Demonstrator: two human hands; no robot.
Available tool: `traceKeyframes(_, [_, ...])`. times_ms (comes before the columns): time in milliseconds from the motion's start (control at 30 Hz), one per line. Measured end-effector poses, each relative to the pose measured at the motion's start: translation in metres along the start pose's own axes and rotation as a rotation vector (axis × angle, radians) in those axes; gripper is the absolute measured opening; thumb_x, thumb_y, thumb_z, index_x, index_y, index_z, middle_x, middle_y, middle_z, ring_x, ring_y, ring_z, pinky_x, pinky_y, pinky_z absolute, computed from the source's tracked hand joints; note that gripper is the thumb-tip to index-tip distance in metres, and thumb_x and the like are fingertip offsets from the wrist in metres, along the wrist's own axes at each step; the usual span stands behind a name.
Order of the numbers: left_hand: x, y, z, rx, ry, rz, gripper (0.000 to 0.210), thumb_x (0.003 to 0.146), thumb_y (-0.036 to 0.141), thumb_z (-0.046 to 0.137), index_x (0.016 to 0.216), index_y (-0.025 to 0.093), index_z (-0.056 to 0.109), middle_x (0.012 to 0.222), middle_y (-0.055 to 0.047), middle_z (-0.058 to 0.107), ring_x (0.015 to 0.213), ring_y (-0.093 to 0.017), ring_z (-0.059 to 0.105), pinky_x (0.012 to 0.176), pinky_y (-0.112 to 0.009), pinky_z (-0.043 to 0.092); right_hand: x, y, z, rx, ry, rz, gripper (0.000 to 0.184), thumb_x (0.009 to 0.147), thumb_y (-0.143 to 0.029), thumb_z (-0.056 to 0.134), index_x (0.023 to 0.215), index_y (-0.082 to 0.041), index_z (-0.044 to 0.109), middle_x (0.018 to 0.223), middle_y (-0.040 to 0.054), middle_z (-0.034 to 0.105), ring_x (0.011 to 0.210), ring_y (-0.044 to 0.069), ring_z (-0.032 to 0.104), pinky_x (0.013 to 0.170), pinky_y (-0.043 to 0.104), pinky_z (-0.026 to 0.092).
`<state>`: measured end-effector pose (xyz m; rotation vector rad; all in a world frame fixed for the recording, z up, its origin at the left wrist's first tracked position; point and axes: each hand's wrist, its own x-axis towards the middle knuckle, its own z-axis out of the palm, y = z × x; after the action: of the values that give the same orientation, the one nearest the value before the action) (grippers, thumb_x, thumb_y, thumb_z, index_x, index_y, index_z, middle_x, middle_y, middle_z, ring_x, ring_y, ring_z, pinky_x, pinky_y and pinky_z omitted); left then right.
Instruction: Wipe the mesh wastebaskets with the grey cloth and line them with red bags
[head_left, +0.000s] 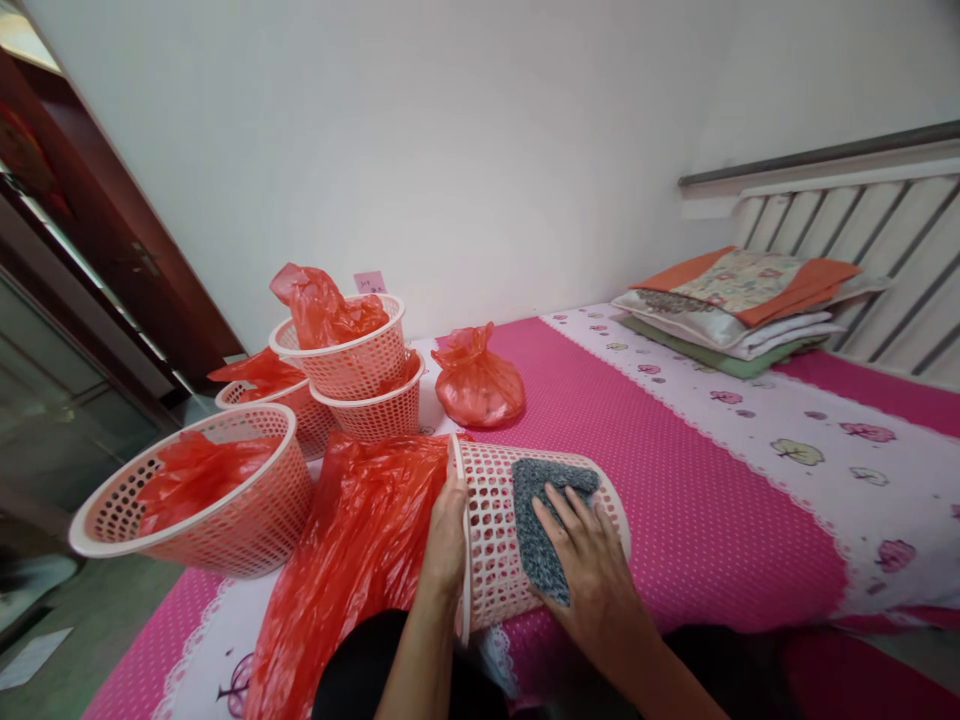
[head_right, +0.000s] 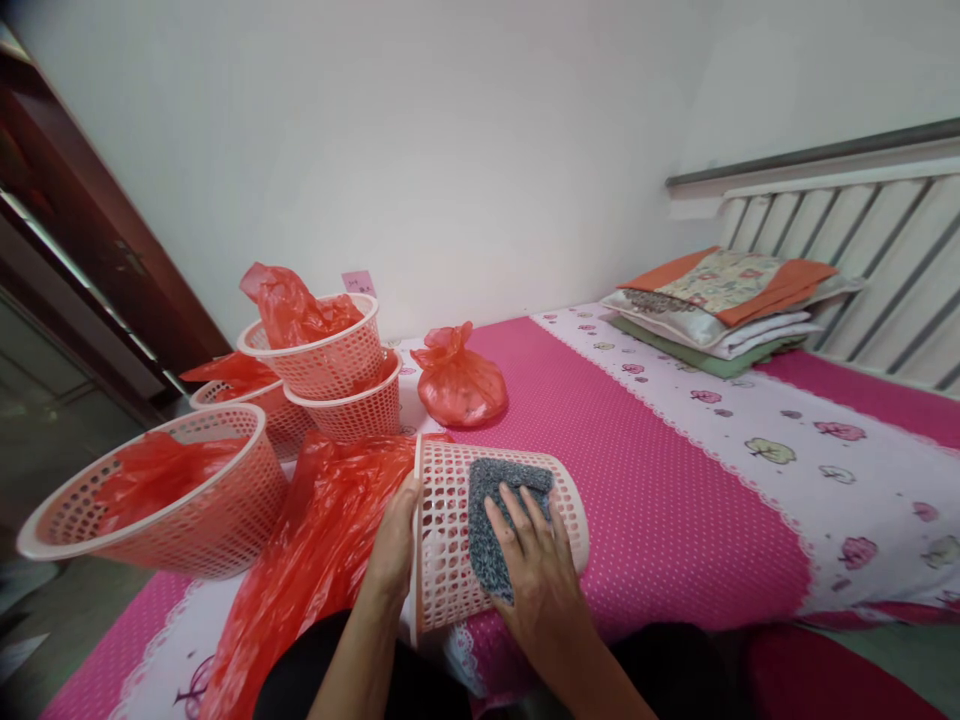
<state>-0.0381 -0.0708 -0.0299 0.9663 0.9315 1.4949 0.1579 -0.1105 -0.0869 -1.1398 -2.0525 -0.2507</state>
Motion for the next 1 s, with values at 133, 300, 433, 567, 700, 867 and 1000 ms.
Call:
traceKeyframes(133, [0.0, 0.001, -0.001, 0.052, 0.042, 0.017, 0.065, 0.089, 0.056, 0.069, 0.142, 0.019, 0.067, 0.142, -0.016, 0.071, 0.142, -0.038, 0.058, 0.123, -0.055, 0.039, 0.002, 0.008, -0.004, 0.133, -0.027, -0.031, 0.084, 0.088, -0.009, 0.046, 0.169, -0.019, 0.025, 0.165, 0.0154, 0.047, 0.154, 0.033, 0.041, 0.118, 0.058, 0.046])
traceKeyframes(300, [-0.001, 0.005, 0.003, 0.066, 0.04, 0.058, 0.056, 0.09, 0.053, 0.067, 0.135, 0.019, 0.072, 0.148, -0.013, 0.068, 0.145, -0.037, 0.055, 0.123, -0.053, 0.039, 0.014, 0.003, -0.015, 0.248, -0.02, -0.04, 0.083, 0.085, -0.005, 0.045, 0.166, -0.016, 0.031, 0.162, 0.0151, 0.05, 0.153, 0.03, 0.044, 0.121, 0.054, 0.046])
traceKeyframes(433, [0.002, 0.002, -0.001, 0.118, 0.04, 0.092, 0.056, 0.09, 0.055, 0.066, 0.13, 0.016, 0.074, 0.144, -0.014, 0.07, 0.142, -0.037, 0.057, 0.124, -0.055, 0.037, 0.021, -0.022, -0.009, 0.296, -0.042, -0.079, 0.084, 0.084, -0.009, 0.045, 0.167, -0.016, 0.032, 0.162, 0.0155, 0.05, 0.152, 0.032, 0.045, 0.119, 0.055, 0.046])
traceKeyframes(567, [0.004, -0.002, -0.009, 0.191, 0.091, 0.116, 0.054, 0.088, 0.058, 0.067, 0.122, 0.018, 0.078, 0.142, -0.013, 0.072, 0.143, -0.036, 0.056, 0.127, -0.053, 0.032, 0.024, -0.04, -0.005, 0.278, -0.142, -0.154, 0.077, 0.084, -0.012, 0.046, 0.161, -0.014, 0.043, 0.161, 0.0157, 0.053, 0.148, 0.035, 0.048, 0.117, 0.057, 0.045])
traceKeyframes(700, [0.002, 0.0, -0.009, 0.17, 0.124, 0.092, 0.052, 0.089, 0.056, 0.066, 0.124, 0.019, 0.077, 0.144, -0.011, 0.071, 0.144, -0.036, 0.056, 0.126, -0.051, 0.033, 0.019, -0.037, -0.014, 0.254, -0.24, -0.21, 0.069, 0.086, -0.014, 0.049, 0.155, -0.015, 0.052, 0.162, 0.0133, 0.053, 0.148, 0.033, 0.047, 0.119, 0.054, 0.043])
traceKeyframes(867, [0.001, 0.002, -0.005, 0.113, 0.06, 0.07, 0.059, 0.089, 0.059, 0.067, 0.131, 0.018, 0.074, 0.14, -0.012, 0.073, 0.139, -0.036, 0.06, 0.124, -0.052, 0.037, 0.008, -0.029, -0.035, 0.299, -0.355, -0.285, 0.061, 0.088, -0.018, 0.054, 0.149, -0.02, 0.059, 0.158, 0.0094, 0.057, 0.144, 0.031, 0.052, 0.119, 0.05, 0.043])
traceKeyframes(1000, [0.001, -0.002, -0.007, 0.057, 0.058, 0.063, 0.064, 0.088, 0.059, 0.071, 0.136, 0.017, 0.071, 0.145, -0.014, 0.07, 0.145, -0.036, 0.055, 0.125, -0.052, 0.036, -0.004, -0.023, -0.054, 0.386, -0.527, -0.259, 0.055, 0.088, -0.02, 0.059, 0.142, -0.027, 0.065, 0.154, 0.006, 0.063, 0.139, 0.029, 0.059, 0.118, 0.049, 0.045])
